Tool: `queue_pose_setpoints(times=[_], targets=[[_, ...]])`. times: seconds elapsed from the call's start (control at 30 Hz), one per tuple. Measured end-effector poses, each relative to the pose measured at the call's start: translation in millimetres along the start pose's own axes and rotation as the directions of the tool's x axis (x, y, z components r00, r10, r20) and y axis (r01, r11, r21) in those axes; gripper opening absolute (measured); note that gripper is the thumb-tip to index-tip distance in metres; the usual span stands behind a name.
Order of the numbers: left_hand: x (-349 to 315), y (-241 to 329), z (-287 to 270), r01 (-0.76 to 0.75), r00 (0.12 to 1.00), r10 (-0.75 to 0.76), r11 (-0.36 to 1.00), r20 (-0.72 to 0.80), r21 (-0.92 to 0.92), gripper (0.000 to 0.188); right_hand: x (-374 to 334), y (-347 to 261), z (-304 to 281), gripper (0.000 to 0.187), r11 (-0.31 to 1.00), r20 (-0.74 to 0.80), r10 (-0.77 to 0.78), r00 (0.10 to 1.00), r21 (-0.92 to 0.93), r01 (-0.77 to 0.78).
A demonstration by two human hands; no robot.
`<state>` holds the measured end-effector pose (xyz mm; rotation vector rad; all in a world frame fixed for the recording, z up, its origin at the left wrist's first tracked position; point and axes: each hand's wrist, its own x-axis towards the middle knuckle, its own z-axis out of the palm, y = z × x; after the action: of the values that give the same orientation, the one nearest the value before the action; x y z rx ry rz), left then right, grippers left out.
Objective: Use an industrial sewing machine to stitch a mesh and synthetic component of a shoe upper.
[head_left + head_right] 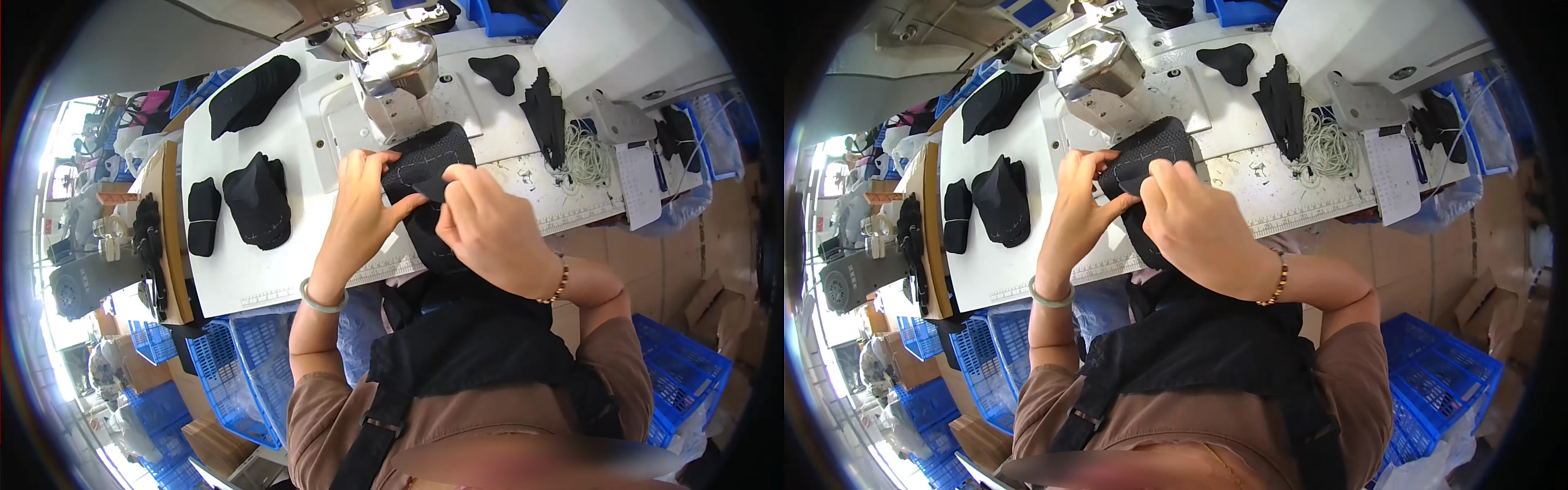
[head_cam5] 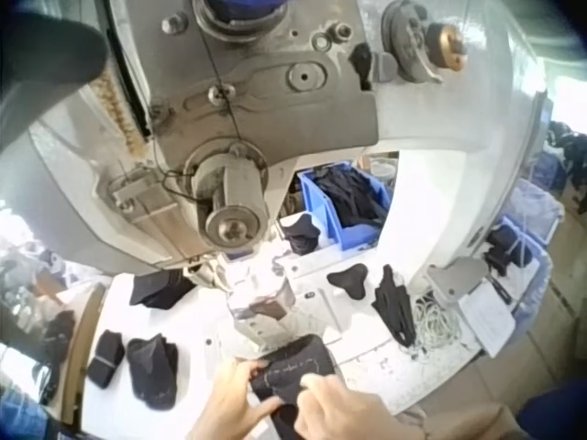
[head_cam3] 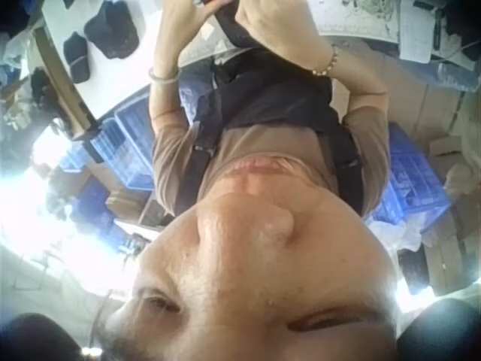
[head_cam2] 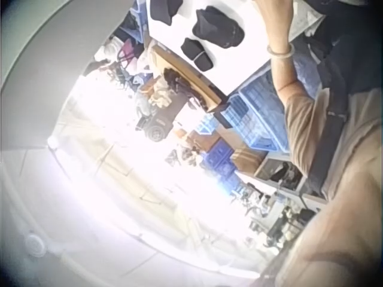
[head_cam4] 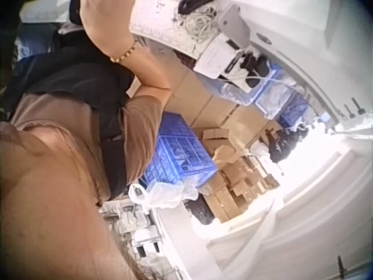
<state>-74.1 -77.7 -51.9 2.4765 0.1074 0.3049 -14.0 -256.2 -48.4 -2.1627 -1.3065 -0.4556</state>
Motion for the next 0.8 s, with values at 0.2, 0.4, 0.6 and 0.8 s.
queue_pose_setpoints(times=[0.2,0.4,0.6,0.8], targets=[[0.5,1.2,8.8,0.01,0.999,-0.015,0.99,-0.03,-0.138,0.031,-8.7,-2.2,22.8,0.017,0.997,-0.056,0.049,0.997,0.057,-0.046],[2.8,5.1,14.5,0.276,0.947,-0.211,0.151,0.242,-0.949,0.045,-19.0,1.9,22.5,0.021,0.987,-0.132,0.095,0.987,0.138,-0.076],[8.6,17.1,22.6,0.196,0.98,-0.167,0.735,0.106,-0.649,0.03,-18.5,5.1,23.6,0.023,0.979,-0.161,0.077,0.984,0.198,-0.044],[15.0,32.2,22.9,0.066,0.943,-0.332,0.175,0.005,-0.982,0.023,6.1,22.2,20.7,0.033,0.616,-0.121,0.411,0.904,0.768,-0.177]])
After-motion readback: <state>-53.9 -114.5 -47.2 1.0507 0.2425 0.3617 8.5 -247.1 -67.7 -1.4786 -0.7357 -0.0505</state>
